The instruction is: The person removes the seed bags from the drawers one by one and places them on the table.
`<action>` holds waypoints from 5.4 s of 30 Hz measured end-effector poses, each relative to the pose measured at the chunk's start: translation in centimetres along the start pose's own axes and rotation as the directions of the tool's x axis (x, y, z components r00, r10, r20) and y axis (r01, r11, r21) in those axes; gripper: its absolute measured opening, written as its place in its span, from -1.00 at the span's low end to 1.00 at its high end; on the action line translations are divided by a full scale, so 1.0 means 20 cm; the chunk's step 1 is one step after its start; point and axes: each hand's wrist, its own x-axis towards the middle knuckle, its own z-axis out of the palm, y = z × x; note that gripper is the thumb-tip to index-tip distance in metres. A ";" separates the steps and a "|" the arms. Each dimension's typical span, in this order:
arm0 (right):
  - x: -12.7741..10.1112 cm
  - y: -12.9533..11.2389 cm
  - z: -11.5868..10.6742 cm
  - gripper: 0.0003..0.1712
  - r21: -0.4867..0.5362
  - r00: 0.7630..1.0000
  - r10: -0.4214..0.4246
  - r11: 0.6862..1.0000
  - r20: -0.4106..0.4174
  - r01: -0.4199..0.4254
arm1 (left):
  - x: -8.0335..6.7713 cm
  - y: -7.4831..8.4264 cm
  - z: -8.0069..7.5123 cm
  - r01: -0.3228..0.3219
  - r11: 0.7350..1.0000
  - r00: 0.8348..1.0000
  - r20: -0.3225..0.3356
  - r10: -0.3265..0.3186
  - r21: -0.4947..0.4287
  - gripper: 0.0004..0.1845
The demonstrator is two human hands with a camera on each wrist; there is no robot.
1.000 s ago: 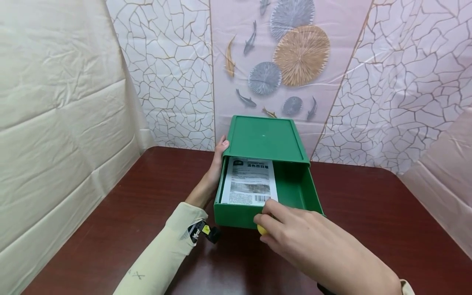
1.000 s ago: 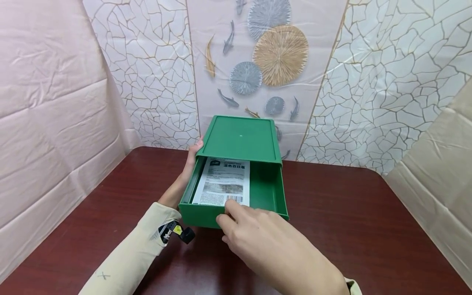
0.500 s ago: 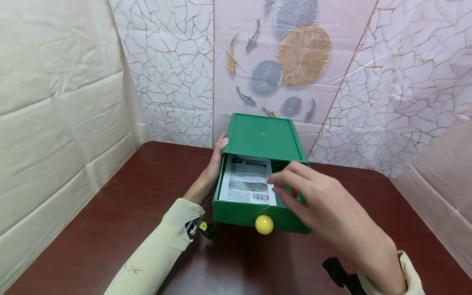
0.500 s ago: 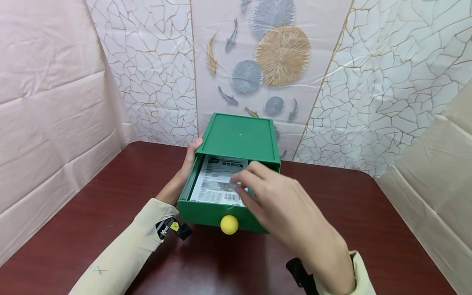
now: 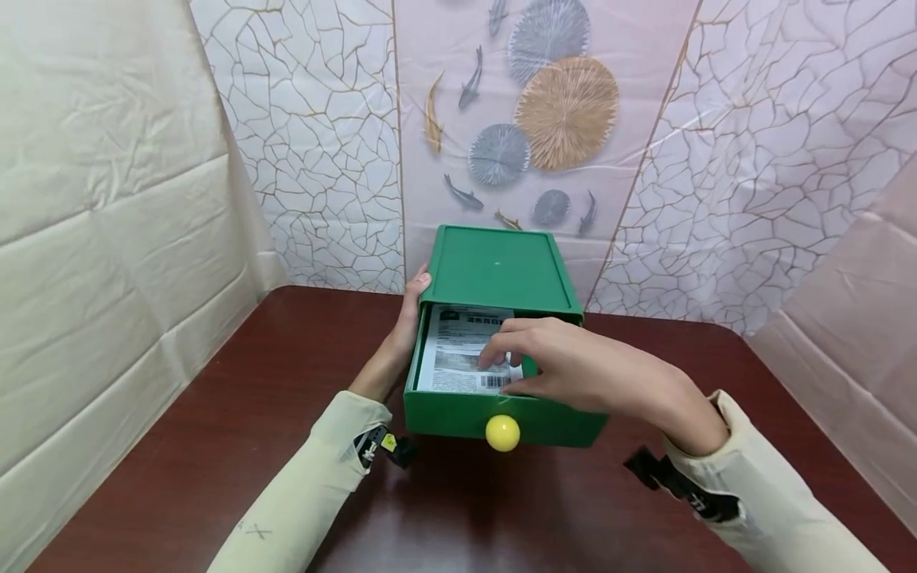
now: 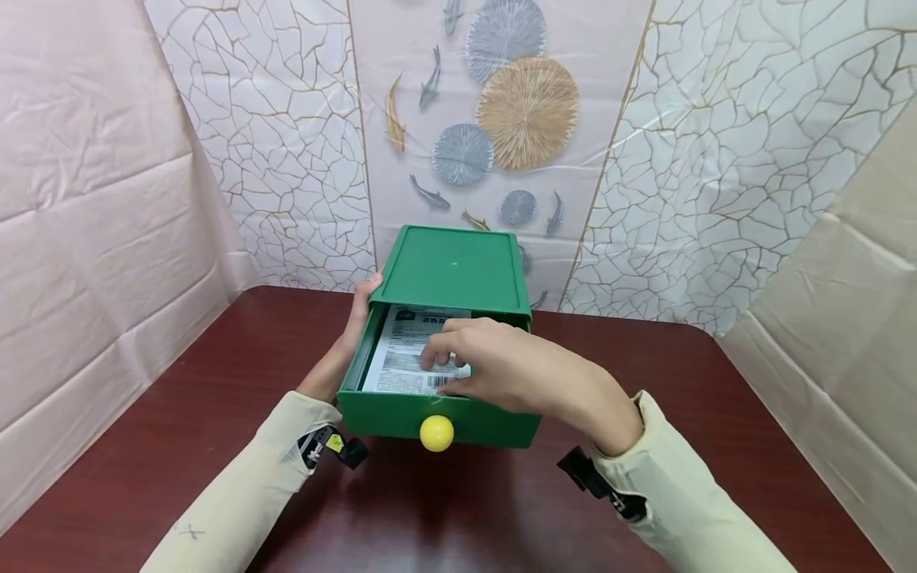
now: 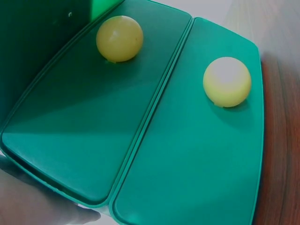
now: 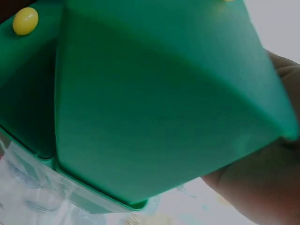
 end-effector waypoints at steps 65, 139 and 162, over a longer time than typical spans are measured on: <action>0.04 0.11 0.06 -0.78 -0.047 0.997 -0.082 0.995 0.014 0.083 | 0.03 -0.02 -0.03 -0.152 0.988 0.985 0.080 0.151 0.014 -0.19; -0.34 -0.08 0.02 -0.42 -0.377 0.828 -0.031 0.900 -0.560 -0.221 | -0.08 0.05 -0.01 0.212 0.976 0.977 0.026 -0.211 -0.038 -0.17; -0.38 -0.08 -0.05 -0.66 -0.219 0.492 -0.030 0.918 -0.870 -0.331 | -0.06 0.04 -0.02 0.072 0.997 0.997 0.029 -0.073 0.017 -0.18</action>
